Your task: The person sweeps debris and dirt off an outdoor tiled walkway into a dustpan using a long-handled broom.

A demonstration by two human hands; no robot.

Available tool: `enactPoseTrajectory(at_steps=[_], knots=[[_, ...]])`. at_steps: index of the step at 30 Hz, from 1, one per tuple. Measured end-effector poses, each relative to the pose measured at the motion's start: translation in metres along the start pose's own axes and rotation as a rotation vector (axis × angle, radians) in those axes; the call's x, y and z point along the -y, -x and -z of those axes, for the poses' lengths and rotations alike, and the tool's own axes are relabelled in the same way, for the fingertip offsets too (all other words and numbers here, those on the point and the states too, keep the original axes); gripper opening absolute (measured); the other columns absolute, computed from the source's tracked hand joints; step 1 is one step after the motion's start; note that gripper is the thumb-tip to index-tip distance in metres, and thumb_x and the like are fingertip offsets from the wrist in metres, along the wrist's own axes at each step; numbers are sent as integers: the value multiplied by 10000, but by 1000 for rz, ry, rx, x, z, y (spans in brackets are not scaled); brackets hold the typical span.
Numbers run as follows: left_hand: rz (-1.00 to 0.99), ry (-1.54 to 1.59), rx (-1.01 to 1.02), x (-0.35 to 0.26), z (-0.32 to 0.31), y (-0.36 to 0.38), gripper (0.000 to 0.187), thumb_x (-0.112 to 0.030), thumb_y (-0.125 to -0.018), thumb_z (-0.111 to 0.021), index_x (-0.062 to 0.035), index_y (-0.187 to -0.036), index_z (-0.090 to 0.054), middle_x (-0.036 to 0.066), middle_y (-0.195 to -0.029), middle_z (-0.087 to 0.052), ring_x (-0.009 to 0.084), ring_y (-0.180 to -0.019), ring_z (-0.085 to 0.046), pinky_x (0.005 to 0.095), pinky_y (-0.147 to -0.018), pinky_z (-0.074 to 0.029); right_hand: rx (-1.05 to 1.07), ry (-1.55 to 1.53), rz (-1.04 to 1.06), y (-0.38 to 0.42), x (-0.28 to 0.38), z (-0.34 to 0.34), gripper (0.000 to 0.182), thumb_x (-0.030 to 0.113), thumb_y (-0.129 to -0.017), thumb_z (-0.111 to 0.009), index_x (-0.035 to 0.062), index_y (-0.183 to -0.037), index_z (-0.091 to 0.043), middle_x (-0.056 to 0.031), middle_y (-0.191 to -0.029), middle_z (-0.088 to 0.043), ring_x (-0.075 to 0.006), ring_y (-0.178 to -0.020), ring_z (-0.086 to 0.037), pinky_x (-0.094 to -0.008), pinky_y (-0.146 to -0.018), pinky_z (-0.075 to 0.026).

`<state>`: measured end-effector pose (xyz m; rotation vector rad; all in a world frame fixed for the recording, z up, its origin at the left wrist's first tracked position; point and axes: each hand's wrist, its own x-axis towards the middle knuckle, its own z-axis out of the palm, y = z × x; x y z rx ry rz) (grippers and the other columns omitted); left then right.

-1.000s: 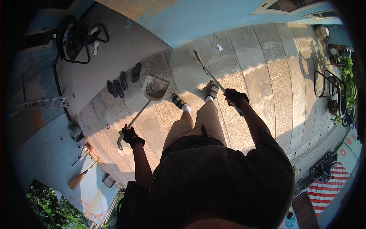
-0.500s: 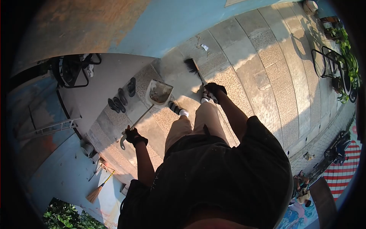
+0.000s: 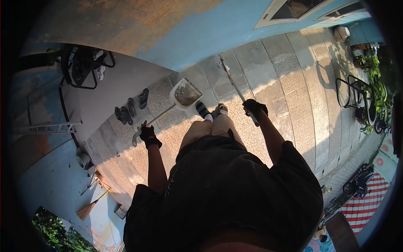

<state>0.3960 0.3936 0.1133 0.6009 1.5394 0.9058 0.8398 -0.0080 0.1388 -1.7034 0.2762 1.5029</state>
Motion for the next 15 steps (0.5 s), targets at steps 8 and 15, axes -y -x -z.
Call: enactPoseTrajectory(at_steps=[8,15], knots=[[-16,19,48,22,-74,18,274,-225,-912,-533,-58,-1119,-601,75,-1336,-422,236,-1255,-351,497,-905,-441,-119,179,81,53,45,42,142,179,-858,-567,81,-798,-484,-32,-625,-465,-129,-486,-429,-278,-440,-381],[-140,64,-225,53,-123,74,206,-172,-872,-558,-40,-1012,-631,41,-944,-640,190,-727,-568,339,-676,-473,23,104,92,34,94,78,132,152,-865,-522,57,-788,-473,-61,-622,-489,-166,-478,-469,-321,-430,-424]])
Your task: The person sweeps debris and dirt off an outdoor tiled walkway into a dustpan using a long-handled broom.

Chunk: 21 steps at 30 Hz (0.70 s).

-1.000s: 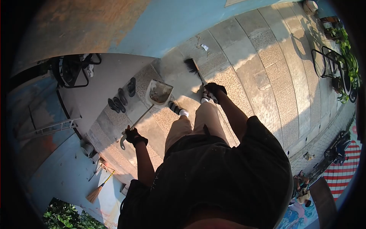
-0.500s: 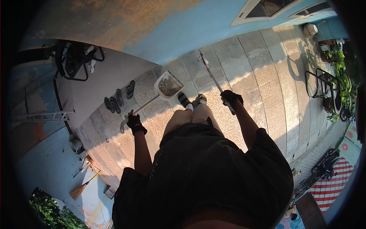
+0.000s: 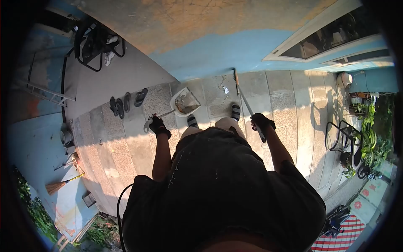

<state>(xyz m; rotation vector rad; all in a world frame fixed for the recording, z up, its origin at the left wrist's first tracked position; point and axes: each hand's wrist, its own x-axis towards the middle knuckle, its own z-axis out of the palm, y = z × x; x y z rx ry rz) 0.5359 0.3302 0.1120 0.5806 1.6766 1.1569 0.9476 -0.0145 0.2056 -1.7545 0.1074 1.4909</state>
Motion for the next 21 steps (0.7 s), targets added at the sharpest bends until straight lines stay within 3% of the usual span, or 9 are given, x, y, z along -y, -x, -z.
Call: enactPoseTrajectory(at_steps=[4,5,7,10,12,17,19,20,21], knots=[[-77,-44,-138,38,8,28,255,-160,-852,-565,-31,-1070,-594,85,-1043,-626,209,-812,-579,355,-720,-486,46,-84,-119,-18,32,36,135,187,-873,-519,84,-809,-461,-65,-585,-464,-194,-406,-424,-341,-380,-381],[-23,148,-173,28,1,54,270,-154,-862,-523,-43,-1102,-577,86,-1103,-612,219,-899,-585,367,-754,-485,73,-95,-138,-20,32,46,141,208,-877,-522,95,-826,-456,-66,-590,-465,-196,-407,-418,-344,-379,-379],[-26,217,-251,26,3,90,253,-145,-865,-492,-62,-1085,-586,74,-1118,-610,217,-968,-582,353,-747,-480,143,-121,-187,-49,22,79,152,240,-895,-517,114,-845,-447,-68,-599,-468,-197,-409,-405,-347,-386,-380],[-67,421,-408,30,8,137,233,-180,-885,-485,-80,-1070,-585,44,-1071,-615,159,-866,-562,306,-681,-452,171,113,-191,-65,31,116,168,235,-903,-534,106,-836,-450,-50,-601,-462,-179,-444,-422,-334,-408,-390],[-57,335,-432,41,21,161,221,-203,-900,-475,-87,-1039,-602,30,-989,-615,138,-759,-529,297,-643,-438,163,404,-157,-60,49,122,166,208,-885,-559,96,-820,-455,-39,-602,-459,-158,-463,-429,-315,-414,-389],[6,352,-659,51,40,220,202,-229,-891,-515,-73,-932,-638,17,-831,-624,122,-661,-508,272,-602,-413,237,623,-153,-69,66,136,167,196,-864,-572,86,-796,-466,-36,-616,-473,-144,-478,-441,-295,-426,-397],[59,253,-711,69,53,228,206,-228,-882,-533,-56,-926,-636,48,-863,-641,141,-697,-533,285,-627,-427,298,643,-88,-60,63,132,156,185,-861,-576,85,-804,-471,-43,-638,-510,-161,-522,-522,-283,-430,-408],[72,207,-718,90,62,221,214,-224,-881,-533,-43,-931,-635,57,-879,-644,154,-721,-547,293,-649,-438,201,625,-44,-46,56,127,126,158,-867,-558,86,-807,-475,-55,-686,-552,-187,-598,-601,-274,-441,-426],[88,157,-723,95,69,223,222,-220,-880,-533,-31,-937,-633,66,-895,-647,167,-746,-561,301,-671,-448,294,673,-37,-45,50,128,79,134,-871,-533,86,-826,-490,-69,-738,-577,-211,-666,-642,-273,-461,-446]])
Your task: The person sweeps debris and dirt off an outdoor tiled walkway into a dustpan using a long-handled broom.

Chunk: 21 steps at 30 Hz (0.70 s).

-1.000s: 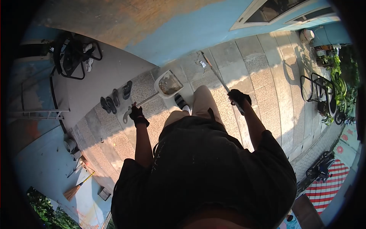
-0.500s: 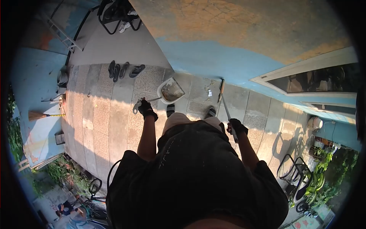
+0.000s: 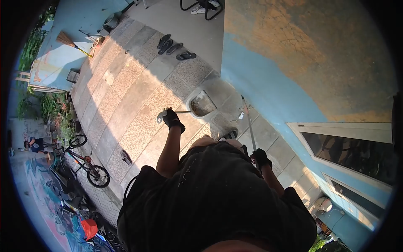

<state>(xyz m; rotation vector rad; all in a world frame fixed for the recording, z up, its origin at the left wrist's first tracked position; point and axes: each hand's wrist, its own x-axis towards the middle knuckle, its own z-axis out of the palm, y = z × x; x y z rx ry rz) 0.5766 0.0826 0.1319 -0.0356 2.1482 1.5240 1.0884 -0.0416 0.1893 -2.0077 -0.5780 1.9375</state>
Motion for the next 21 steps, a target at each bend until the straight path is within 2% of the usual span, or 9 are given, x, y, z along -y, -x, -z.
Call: enactPoseTrajectory(at_steps=[3,4,5,6,10,14,15,19,21], knots=[[-42,13,1,15,29,3,264,-236,-881,-515,-12,-970,-624,77,-922,-647,177,-809,-569,318,-738,-450,2,29,82,3,-19,-8,91,165,-855,-541,92,-826,-495,-72,-759,-579,-201,-640,-618,-296,-467,-448],[-46,-41,6,18,38,9,276,-241,-882,-509,-7,-978,-619,79,-923,-645,176,-818,-566,322,-751,-447,15,-15,-71,-9,-29,2,114,193,-845,-544,87,-825,-508,-65,-733,-573,-196,-600,-578,-307,-467,-443],[-157,33,-20,26,44,11,209,-216,-866,-529,-69,-956,-648,-19,-728,-569,83,-568,-454,251,-504,-348,28,-60,-224,-21,-37,12,141,220,-835,-547,81,-825,-522,-58,-707,-566,-192,-559,-537,-319,-467,-438],[-153,37,-25,24,50,18,209,-216,-866,-529,-69,-956,-648,-19,-728,-569,83,-568,-454,251,-504,-348,85,-75,-281,-29,-36,22,110,216,-836,-539,107,-833,-520,-36,-695,-528,-174,-552,-505,-312,-462,-427],[-104,-21,-67,11,88,58,205,-230,-864,-526,-78,-952,-632,-15,-728,-545,110,-618,-444,270,-573,-363,-89,153,-41,7,13,-9,145,205,-844,-544,114,-933,-474,-13,-639,-437,-120,-500,-416,-273,-410,-358],[-27,49,-122,50,111,54,185,-284,-848,-566,-132,-749,-528,-41,-620,-406,101,-566,-388,280,-533,-306,156,278,14,-3,26,-9,119,172,-875,-513,108,-869,-413,-12,-621,-415,-105,-472,-388,-252,-402,-342],[22,25,-106,54,121,53,217,-241,-897,-514,-55,-899,-626,38,-869,-612,151,-774,-505,317,-734,-406,151,281,-4,-5,28,-7,119,172,-875,-513,108,-869,-413,-12,-621,-415,-105,-472,-388,-252,-402,-342],[5,235,-223,38,141,88,179,-202,-875,-534,-74,-904,-655,-6,-767,-585,94,-605,-461,239,-516,-335,222,338,-64,-9,47,-7,120,182,-891,-494,104,-861,-408,-20,-630,-421,-106,-474,-383,-251,-411,-345],[68,302,-280,33,145,105,200,-188,-869,-514,-66,-921,-663,-5,-780,-593,118,-625,-503,242,-524,-384,295,309,-124,-18,53,-4,115,197,-900,-484,106,-877,-417,-22,-668,-438,-96,-496,-393,-242,-429,-356]])
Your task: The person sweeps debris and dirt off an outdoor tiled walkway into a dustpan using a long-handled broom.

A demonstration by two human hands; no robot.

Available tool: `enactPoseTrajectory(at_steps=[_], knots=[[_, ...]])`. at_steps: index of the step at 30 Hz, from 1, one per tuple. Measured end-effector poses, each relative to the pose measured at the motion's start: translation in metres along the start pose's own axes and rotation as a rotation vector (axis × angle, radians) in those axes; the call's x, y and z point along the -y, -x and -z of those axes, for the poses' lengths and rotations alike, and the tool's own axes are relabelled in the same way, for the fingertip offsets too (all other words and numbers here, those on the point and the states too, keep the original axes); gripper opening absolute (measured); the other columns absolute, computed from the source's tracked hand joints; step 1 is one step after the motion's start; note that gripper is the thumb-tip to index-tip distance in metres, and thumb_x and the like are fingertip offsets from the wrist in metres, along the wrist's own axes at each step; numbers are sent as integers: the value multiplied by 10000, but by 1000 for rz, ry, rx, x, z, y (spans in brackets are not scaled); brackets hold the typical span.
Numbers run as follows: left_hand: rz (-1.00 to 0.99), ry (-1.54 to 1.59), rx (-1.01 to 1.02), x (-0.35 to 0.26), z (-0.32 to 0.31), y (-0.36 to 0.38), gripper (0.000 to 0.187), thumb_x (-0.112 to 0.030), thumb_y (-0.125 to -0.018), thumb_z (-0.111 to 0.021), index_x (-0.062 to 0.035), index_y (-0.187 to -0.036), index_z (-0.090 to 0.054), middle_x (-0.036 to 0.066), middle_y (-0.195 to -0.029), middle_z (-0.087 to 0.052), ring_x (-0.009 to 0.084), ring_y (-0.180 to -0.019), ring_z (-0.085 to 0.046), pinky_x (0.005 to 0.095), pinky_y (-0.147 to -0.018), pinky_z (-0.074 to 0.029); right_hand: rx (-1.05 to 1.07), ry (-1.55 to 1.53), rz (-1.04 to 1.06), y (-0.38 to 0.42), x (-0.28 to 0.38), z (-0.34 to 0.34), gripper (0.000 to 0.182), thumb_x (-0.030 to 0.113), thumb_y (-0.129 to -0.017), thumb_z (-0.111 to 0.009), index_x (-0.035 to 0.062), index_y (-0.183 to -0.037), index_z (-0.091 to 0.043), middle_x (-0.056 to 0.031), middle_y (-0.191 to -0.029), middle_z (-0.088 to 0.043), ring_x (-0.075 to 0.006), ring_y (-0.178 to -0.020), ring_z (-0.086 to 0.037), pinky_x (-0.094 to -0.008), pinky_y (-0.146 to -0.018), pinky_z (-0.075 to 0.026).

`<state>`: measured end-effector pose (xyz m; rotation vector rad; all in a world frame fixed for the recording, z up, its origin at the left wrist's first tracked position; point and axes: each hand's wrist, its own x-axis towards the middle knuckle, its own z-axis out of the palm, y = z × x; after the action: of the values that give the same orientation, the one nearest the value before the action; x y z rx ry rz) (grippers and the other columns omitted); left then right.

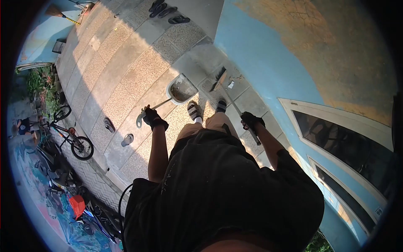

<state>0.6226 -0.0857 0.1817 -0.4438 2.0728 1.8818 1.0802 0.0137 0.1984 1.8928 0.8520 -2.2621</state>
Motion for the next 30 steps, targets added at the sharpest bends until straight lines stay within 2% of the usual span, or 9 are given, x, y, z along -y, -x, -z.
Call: enactPoseTrajectory(at_steps=[4,7,10,13,14,21,23,25,30], knots=[[24,47,-59,13,30,-12,212,-198,-876,-465,-63,-917,-623,52,-900,-607,151,-760,-554,300,-582,-457,99,-188,-73,-13,14,-7,158,207,-888,-508,104,-825,-406,-11,-667,-434,-76,-470,-381,-229,-410,-335],[-1,121,-47,30,57,-26,248,-236,-892,-518,-77,-1065,-594,40,-958,-587,170,-824,-539,308,-643,-468,324,-539,-402,-86,-2,-1,167,215,-892,-530,103,-831,-422,15,-650,-423,-63,-495,-398,-219,-420,-334],[83,113,-180,43,68,-31,328,-253,-912,-465,-21,-1028,-667,77,-1254,-497,209,-976,-528,345,-765,-477,554,-740,-534,-135,5,-4,148,195,-901,-527,102,-837,-431,21,-645,-427,-64,-511,-415,-219,-431,-346],[18,-17,-171,38,75,-14,223,-168,-845,-603,-36,-1021,-571,68,-927,-517,177,-793,-518,296,-674,-467,546,-891,-606,-194,14,13,131,168,-900,-524,81,-843,-445,-6,-651,-450,-76,-509,-442,-233,-431,-372],[86,45,-229,39,77,-16,359,-252,-925,-433,-2,-1056,-654,95,-1183,-545,246,-952,-565,357,-780,-514,459,-820,-543,-206,20,22,133,166,-898,-520,73,-838,-448,-13,-651,-456,-77,-493,-439,-236,-421,-370],[-16,60,-193,44,76,-25,355,-241,-911,-439,8,-1054,-648,117,-1155,-563,253,-1018,-529,399,-824,-505,276,-519,-211,-200,37,80,96,167,-889,-513,85,-899,-465,-7,-658,-456,-93,-508,-456,-254,-456,-385],[-58,102,-208,24,59,-8,176,-154,-850,-556,-9,-949,-568,81,-898,-558,171,-761,-538,297,-649,-470,397,-753,-251,-165,30,77,95,166,-890,-518,100,-928,-461,-8,-669,-457,-98,-536,-457,-268,-483,-396],[-23,51,-217,22,60,-14,187,-167,-864,-540,-2,-938,-587,82,-918,-572,171,-786,-547,296,-639,-471,346,-488,-237,-135,36,54,149,173,-896,-545,91,-898,-421,3,-684,-450,-78,-515,-424,-225,-443,-358],[5,69,-229,19,61,-29,239,-185,-860,-574,27,-936,-655,46,-854,-521,151,-718,-478,276,-550,-417,483,-661,-350,-197,8,46,149,170,-886,-543,101,-847,-417,6,-674,-443,-78,-513,-429,-228,-440,-350]])
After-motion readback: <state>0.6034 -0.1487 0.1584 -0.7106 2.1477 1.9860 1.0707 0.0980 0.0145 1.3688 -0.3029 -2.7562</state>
